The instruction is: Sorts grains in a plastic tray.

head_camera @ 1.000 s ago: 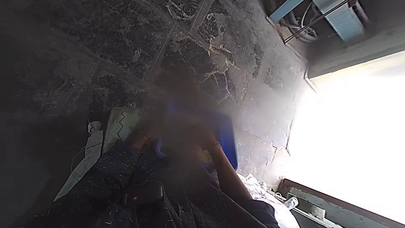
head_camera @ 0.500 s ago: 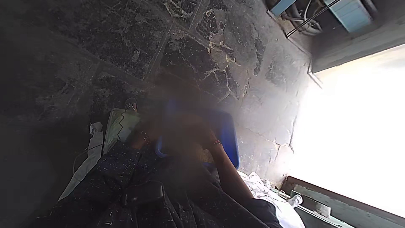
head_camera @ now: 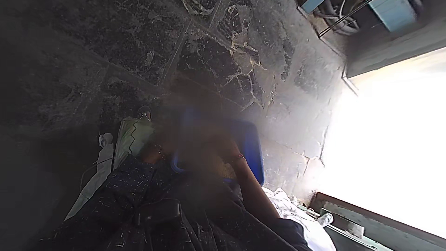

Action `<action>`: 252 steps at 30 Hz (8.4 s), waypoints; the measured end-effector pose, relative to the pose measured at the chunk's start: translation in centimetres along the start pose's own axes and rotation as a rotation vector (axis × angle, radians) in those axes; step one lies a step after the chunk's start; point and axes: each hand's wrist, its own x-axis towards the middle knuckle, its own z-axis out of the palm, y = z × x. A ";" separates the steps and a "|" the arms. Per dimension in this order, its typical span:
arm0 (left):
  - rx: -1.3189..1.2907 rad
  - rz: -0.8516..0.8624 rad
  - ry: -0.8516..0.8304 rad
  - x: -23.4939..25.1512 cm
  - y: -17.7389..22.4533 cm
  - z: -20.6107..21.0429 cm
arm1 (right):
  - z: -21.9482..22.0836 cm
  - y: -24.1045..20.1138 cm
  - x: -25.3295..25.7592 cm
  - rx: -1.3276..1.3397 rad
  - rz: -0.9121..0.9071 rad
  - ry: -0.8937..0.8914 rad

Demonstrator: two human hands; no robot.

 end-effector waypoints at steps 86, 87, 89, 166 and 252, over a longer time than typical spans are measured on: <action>-0.379 0.022 0.057 1.1 -0.3 1.2 | 2.6 -0.1 -1.1 -0.001 0.055 0.114; -0.381 0.001 0.055 1.2 -0.3 1.3 | 2.5 -0.3 -1.1 -0.015 0.049 0.090; -0.383 -0.058 0.060 1.0 0.2 1.4 | 2.6 -0.3 -0.9 -0.035 0.026 0.056; -0.370 -0.080 0.033 -4.8 1.3 1.3 | 4.3 -0.3 -4.8 -0.021 -0.029 0.268; -0.174 -0.152 0.001 -2.0 1.7 0.5 | 2.7 -1.4 -1.8 -0.011 -0.043 0.014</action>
